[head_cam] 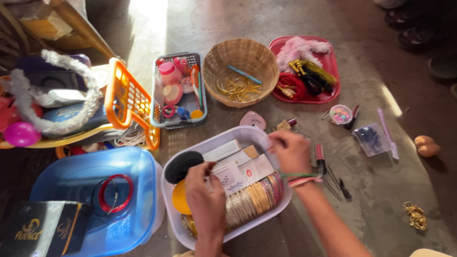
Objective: The person sits on the floor and organizes various personal items, including jewelry, makeup, and hair accessories, into plastic containers and baskets. They handle a yellow container, a gold chain, a black hair accessory, a pearl necklace, and several makeup items, placing them into a white plastic tub.
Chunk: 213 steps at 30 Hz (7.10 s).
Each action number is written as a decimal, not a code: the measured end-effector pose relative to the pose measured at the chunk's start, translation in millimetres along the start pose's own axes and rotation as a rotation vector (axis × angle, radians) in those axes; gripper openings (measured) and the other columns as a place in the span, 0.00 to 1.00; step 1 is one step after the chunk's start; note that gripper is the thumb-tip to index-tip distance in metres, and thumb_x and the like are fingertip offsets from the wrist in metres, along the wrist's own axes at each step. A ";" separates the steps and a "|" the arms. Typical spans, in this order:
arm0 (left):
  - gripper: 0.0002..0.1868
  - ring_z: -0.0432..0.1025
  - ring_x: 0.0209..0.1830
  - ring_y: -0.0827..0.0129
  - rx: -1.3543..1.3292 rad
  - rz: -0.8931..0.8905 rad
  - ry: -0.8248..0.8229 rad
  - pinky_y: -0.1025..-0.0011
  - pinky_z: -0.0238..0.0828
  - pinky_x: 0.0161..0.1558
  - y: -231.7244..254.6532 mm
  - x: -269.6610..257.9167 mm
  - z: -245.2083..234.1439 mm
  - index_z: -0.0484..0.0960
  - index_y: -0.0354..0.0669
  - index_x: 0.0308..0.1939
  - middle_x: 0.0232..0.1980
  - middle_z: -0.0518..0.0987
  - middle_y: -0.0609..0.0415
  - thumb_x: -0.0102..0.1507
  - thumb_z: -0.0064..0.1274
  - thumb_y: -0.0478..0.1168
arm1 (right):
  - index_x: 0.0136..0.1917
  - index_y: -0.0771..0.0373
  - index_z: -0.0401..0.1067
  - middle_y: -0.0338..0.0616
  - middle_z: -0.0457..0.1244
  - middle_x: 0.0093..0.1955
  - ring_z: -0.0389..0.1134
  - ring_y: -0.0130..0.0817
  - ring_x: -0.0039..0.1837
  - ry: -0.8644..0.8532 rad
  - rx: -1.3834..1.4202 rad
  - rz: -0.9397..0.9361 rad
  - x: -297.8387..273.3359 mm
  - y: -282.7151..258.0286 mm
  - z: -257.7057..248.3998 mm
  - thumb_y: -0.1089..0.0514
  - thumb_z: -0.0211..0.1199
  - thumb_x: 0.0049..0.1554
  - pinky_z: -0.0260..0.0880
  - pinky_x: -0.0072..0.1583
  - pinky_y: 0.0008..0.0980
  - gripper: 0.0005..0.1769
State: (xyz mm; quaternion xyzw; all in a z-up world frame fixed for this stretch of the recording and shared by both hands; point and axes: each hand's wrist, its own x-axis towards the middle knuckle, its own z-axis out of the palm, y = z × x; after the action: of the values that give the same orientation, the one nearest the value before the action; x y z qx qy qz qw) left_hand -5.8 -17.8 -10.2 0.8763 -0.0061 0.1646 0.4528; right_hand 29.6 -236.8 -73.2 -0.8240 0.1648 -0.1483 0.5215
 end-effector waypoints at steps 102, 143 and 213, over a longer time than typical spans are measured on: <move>0.12 0.77 0.46 0.57 0.074 0.106 -0.359 0.59 0.70 0.50 -14.5 -32.0 63.2 0.83 0.41 0.43 0.41 0.83 0.51 0.56 0.55 0.30 | 0.48 0.60 0.81 0.53 0.71 0.51 0.73 0.49 0.52 0.439 -0.483 -0.073 73.0 158.8 -157.0 0.59 0.69 0.54 0.73 0.57 0.45 0.08; 0.11 0.79 0.40 0.59 -0.113 -0.132 -0.145 0.64 0.74 0.43 0.4 1.4 10.9 0.83 0.34 0.44 0.41 0.83 0.46 0.60 0.50 0.31 | 0.47 0.65 0.77 0.53 0.70 0.43 0.72 0.46 0.44 -0.040 -0.459 -0.170 48.1 28.6 -41.4 0.51 0.71 0.48 0.72 0.49 0.43 0.18; 0.15 0.72 0.54 0.50 -0.005 0.046 -0.096 0.56 0.67 0.56 10.3 -13.4 25.2 0.81 0.36 0.48 0.50 0.78 0.45 0.58 0.53 0.28 | 0.51 0.66 0.74 0.53 0.69 0.46 0.71 0.52 0.49 -0.112 -0.311 -0.352 -22.6 -61.0 -15.8 0.64 0.69 0.49 0.70 0.51 0.45 0.15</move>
State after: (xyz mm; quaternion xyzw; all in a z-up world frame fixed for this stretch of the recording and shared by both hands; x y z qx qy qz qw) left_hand -13.0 -45.8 -19.5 0.8816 -0.0485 0.1329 0.4502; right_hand 9.8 -215.5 -12.9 -0.9173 0.0103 -0.1640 0.3628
